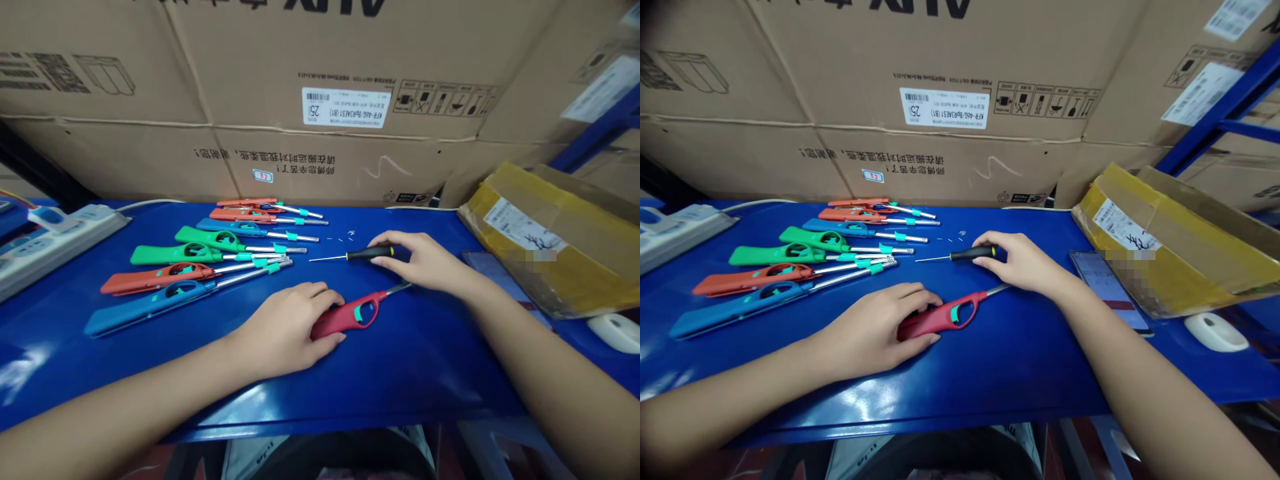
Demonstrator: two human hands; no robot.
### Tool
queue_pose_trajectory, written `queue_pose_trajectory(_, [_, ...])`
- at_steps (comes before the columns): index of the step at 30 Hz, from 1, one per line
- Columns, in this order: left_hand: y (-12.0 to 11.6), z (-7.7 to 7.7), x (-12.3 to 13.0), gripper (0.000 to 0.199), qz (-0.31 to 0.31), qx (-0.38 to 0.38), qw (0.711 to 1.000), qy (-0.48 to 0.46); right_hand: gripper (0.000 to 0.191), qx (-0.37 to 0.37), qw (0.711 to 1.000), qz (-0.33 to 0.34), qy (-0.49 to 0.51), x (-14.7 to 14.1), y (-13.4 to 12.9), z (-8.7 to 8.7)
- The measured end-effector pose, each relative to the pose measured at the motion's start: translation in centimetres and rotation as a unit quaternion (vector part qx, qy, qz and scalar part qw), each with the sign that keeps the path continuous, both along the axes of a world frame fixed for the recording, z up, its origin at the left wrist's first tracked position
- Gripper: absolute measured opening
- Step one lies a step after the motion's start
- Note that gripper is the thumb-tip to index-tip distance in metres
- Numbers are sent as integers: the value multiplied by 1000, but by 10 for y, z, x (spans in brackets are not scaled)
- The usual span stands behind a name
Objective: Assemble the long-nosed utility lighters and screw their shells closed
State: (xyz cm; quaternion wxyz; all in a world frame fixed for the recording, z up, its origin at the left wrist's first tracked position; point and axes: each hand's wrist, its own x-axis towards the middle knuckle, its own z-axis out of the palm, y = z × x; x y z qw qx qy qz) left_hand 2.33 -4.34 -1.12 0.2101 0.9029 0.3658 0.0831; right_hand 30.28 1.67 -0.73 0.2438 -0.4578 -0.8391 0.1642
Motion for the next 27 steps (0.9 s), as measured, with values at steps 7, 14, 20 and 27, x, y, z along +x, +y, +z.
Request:
queue_pose_trajectory(7, [4, 21, -8, 18, -50, -14, 996, 70, 21, 22, 998, 46, -48, 3, 4, -11])
queue_pose_trajectory(14, [14, 12, -11, 15, -9, -34, 998, 49, 19, 134, 980, -50, 135, 2, -6, 16])
queue_pose_trajectory(20, [20, 3, -7, 24, 33, -185, 974, -126, 52, 84, 891, -215, 391, 8, -4, 32])
queue_pose_trajectory(27, [19, -2, 1, 33, 89, -472, 828, -291, 38, -222, 798, -58, 558, 2, -11, 36])
